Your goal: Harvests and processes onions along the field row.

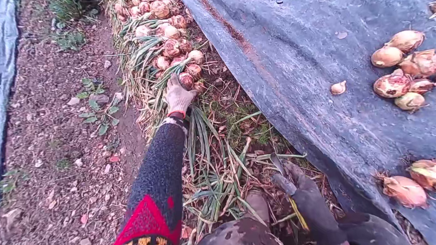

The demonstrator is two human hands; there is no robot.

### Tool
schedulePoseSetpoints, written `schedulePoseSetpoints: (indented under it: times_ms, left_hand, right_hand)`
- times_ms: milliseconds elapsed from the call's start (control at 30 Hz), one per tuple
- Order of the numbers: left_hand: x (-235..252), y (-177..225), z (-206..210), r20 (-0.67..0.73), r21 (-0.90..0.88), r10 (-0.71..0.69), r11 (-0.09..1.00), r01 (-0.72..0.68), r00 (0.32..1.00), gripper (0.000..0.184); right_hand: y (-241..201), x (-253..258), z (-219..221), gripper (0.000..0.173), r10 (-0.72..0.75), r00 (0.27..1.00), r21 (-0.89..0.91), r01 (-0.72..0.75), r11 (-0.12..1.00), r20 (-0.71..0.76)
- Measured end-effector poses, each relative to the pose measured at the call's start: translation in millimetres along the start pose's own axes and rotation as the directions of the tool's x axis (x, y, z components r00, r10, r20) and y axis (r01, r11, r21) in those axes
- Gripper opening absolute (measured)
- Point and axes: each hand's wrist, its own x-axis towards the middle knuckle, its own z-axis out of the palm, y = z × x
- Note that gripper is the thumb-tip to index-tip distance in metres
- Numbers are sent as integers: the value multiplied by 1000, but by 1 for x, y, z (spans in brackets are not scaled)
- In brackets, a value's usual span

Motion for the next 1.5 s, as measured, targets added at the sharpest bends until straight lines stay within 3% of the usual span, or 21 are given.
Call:
schedulePoseSetpoints:
  times_ms: [167, 300, 467, 567, 667, 800, 933, 1000, 1067, 1100, 1133, 1167, 1200, 1233, 1267, 1300, 1333, 1367, 1400, 1467, 1500]
  left_hand:
    - [-16, -12, -4, 15, -208, 90, 974, -85, 996, 108]
    - [-81, -9, -18, 147, -424, 299, 880, -213, 943, 107]
    - [-174, 13, -66, 78, -685, 441, 676, -273, 894, 106]
    - [-237, 27, -96, 71, -771, 599, 540, -337, 798, 102]
    - [-292, 34, -116, 177, -852, 726, 451, -266, 664, 98]
    - [-333, 35, -128, 359, -842, 806, 497, -210, 471, 93]
    - [-342, 29, -134, 441, -795, 765, 576, -190, 469, 92]
    - [-348, 27, -131, 439, -707, 718, 647, -286, 540, 92]
    - [-357, 28, -118, 383, -553, 637, 738, -387, 669, 95]
    - [-358, 29, -108, 375, -523, 566, 783, -337, 734, 97]
    - [-352, 27, -96, 401, -565, 464, 804, -186, 790, 94]
    - [-342, 23, -83, 458, -659, 345, 750, 53, 819, 89]
    - [-330, 17, -72, 548, -747, 251, 577, 331, 798, 84]
    - [-319, 11, -66, 623, -772, 229, 334, 540, 748, 80]
    - [-311, 6, -67, 656, -752, 271, 159, 639, 704, 79]
    - [-305, 6, -73, 650, -748, 305, 91, 658, 697, 80]
    - [-301, 12, -82, 624, -774, 319, 125, 621, 713, 79]
    - [-300, 22, -92, 579, -815, 317, 241, 527, 751, 77]
    - [-303, 34, -101, 513, -832, 314, 409, 374, 799, 70]
    - [-318, 56, -112, 354, -683, 415, 727, -72, 838, 57]
    - [-328, 64, -113, 265, -557, 518, 771, -309, 813, 45]
  right_hand:
    - [0, 4, 9, 59, -19, 1000, -45, 20, 999, 13]
    - [-1, 1, 15, 62, -32, 999, -29, 32, 999, -17]
    - [1, -2, 21, 74, -135, 987, -65, 130, 989, -92]
    - [4, -8, 24, 84, -256, 961, -23, 255, 967, -108]
    - [7, -18, 25, 88, -421, 904, 93, 427, 899, -80]
    - [7, -35, 27, 64, -510, 852, 228, 523, 821, -115]
    - [6, -42, 26, 42, -476, 875, 241, 483, 842, -92]
    - [5, -39, 28, 37, -416, 907, 243, 420, 874, -72]
    - [4, -39, 33, 34, -378, 924, 297, 379, 876, -65]
    - [2, -44, 34, 34, -405, 913, 346, 395, 851, -46]
    - [-3, -52, 33, 34, -462, 887, 399, 429, 811, -13]
    - [-9, -61, 32, 35, -515, 857, 449, 454, 769, 15]
    - [-13, -67, 32, 33, -535, 845, 474, 469, 745, 4]
    - [-13, -66, 33, 32, -511, 858, 459, 474, 752, -50]
    - [-8, -59, 33, 35, -453, 884, 378, 460, 803, -114]
    - [-1, -46, 31, 40, -376, 914, 208, 402, 892, -154]
    - [5, -35, 27, 47, -290, 950, 12, 293, 956, -117]
    - [9, -28, 25, 53, -226, 974, -79, 223, 972, -28]
    - [10, -24, 25, 59, -181, 982, -56, 184, 981, 53]
    - [7, -24, 31, 64, -131, 970, 265, 74, 961, 205]
    - [6, -24, 33, 69, -84, 958, 446, -48, 894, 273]
